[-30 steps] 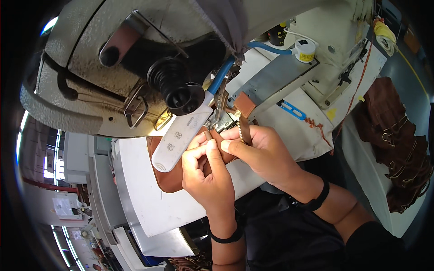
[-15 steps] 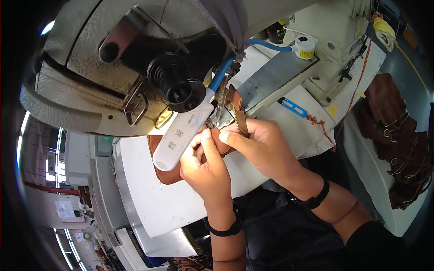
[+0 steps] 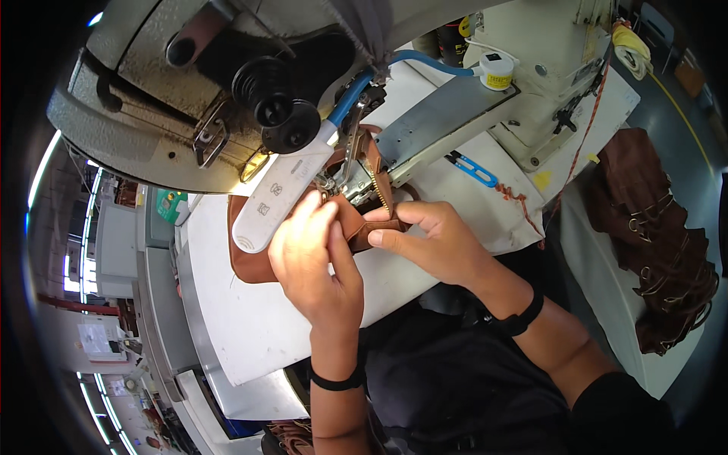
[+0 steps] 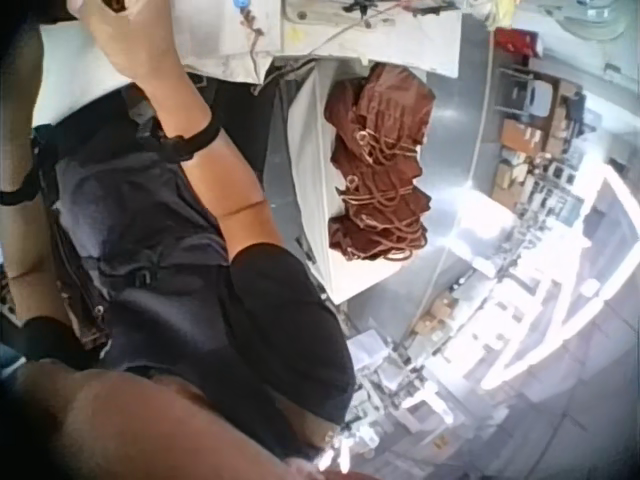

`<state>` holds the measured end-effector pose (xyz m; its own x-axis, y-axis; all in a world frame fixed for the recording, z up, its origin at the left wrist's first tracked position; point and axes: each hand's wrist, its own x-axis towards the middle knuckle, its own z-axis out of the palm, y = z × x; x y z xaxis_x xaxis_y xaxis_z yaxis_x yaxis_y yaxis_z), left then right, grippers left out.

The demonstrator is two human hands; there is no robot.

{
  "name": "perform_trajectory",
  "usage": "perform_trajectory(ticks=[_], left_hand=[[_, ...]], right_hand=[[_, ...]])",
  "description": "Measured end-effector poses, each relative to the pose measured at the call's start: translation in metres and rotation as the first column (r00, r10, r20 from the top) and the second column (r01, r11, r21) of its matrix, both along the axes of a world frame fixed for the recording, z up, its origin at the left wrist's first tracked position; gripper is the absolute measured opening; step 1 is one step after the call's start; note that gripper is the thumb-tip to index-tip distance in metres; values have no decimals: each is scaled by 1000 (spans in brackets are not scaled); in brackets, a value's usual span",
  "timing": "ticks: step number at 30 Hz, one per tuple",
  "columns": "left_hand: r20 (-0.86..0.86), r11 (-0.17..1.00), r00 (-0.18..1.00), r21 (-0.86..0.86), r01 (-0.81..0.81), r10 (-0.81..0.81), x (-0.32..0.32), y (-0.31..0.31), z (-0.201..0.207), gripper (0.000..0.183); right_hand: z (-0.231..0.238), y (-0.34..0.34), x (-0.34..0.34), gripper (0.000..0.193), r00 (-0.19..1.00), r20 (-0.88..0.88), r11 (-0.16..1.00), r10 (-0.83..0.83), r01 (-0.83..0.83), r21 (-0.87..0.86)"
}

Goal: The person operates an industrial sewing machine to stitch zippers onto brown leather handbags. They guide the bags under the needle, align the zipper teeth, and sew along the edges. After completing a bag, they cut the thread and move the finished item aside before picking up a new one.

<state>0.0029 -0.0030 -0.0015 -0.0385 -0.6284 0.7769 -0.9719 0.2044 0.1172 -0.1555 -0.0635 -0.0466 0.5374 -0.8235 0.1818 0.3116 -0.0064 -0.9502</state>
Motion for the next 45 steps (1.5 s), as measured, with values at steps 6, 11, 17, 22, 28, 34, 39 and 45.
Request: perform_trajectory(ticks=[6, 11, 17, 22, 28, 34, 39, 45], left_hand=[[266, 991, 962, 132, 29, -64, 23, 25, -15, 52], [218, 998, 974, 38, 49, -56, 15, 21, -18, 61], [160, 997, 984, 34, 67, -71, 15, 18, -19, 63], [60, 995, 995, 64, 73, -77, 17, 12, -23, 63], [-31, 992, 996, 82, 91, -89, 18, 7, -24, 67], [-66, 980, 994, 173, 95, -85, 17, 10, -18, 79], [246, 990, 969, 138, -21, -13, 23, 18, -16, 71], [328, 999, 944, 37, 17, -28, 31, 10, -4, 38]], right_hand=[[8, 7, 3, 28, 998, 61, 999, -15, 13, 40], [25, 12, 0, 24, 996, 86, 999, -38, 37, 9], [25, 7, 0, 23, 997, 71, 999, -8, 5, 45], [22, -2, 11, 22, 991, 134, 997, -17, 6, 83], [24, -6, 17, 22, 989, 144, 995, -30, 16, 95], [36, -11, 14, 28, 999, -20, 989, -42, 44, 139], [54, -14, 5, 31, 995, 41, 922, 91, -100, 373], [47, -15, 0, 31, 983, 109, 892, 149, -181, 414]])
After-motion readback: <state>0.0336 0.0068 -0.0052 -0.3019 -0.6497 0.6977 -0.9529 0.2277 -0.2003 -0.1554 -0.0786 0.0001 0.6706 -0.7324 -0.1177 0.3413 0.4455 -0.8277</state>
